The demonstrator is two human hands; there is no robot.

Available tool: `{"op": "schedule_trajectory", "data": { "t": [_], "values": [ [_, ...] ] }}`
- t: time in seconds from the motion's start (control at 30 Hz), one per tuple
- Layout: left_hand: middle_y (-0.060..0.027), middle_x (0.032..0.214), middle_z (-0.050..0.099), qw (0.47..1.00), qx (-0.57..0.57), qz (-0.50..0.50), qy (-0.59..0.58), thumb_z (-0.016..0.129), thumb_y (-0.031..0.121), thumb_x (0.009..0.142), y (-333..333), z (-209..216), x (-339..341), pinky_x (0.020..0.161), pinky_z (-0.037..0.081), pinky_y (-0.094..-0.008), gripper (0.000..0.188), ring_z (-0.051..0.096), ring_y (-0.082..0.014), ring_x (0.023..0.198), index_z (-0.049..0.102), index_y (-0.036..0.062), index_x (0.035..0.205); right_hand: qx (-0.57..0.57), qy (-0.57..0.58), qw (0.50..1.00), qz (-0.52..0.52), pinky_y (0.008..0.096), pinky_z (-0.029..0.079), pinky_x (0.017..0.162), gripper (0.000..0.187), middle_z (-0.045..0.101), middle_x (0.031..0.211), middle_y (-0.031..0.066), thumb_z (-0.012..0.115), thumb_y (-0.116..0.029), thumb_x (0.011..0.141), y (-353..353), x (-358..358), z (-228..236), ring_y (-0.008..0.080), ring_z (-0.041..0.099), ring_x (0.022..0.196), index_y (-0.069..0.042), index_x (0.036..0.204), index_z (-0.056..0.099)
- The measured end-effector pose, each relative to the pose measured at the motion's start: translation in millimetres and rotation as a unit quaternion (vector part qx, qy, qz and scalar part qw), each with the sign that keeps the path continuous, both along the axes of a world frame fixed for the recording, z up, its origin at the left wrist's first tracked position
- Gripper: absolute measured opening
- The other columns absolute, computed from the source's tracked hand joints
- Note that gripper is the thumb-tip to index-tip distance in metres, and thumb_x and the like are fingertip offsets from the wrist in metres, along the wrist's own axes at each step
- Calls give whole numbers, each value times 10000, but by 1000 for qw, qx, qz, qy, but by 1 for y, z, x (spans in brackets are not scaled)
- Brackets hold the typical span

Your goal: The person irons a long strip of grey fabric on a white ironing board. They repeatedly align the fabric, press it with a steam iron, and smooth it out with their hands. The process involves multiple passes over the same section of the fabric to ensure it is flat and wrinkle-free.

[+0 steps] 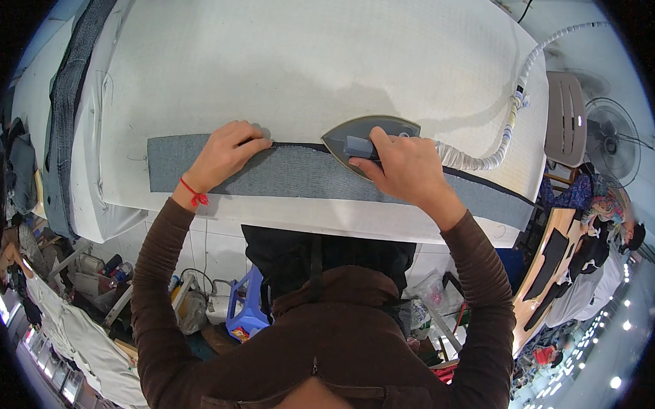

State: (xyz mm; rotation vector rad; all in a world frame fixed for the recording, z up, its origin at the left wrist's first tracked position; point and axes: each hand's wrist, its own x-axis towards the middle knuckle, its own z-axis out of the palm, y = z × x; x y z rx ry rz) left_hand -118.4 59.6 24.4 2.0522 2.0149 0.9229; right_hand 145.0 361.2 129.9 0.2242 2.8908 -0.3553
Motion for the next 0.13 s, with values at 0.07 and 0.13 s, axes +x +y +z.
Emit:
{"op": "schedule_trajectory", "data": {
  "t": [0.07,0.13],
  "values": [
    [-75,1178,746,999,1,-14,45,866,29,884,-6,1,-2,874,633,-412,355,749,-294,1083,823,102,1229,-4,-12,1000,-6,455,541,579,455,696,685,110,816,-514,1086,-1,-1,0,351,710,584,-98,1121,633],
    [-87,1216,744,998,-20,-25,58,816,16,936,-10,3,-5,897,635,-410,328,747,-290,1102,826,118,1248,-5,-21,1000,-8,455,542,580,455,697,685,110,817,-513,1085,-2,-1,1,352,711,584,-99,1122,634]
  ]
}}
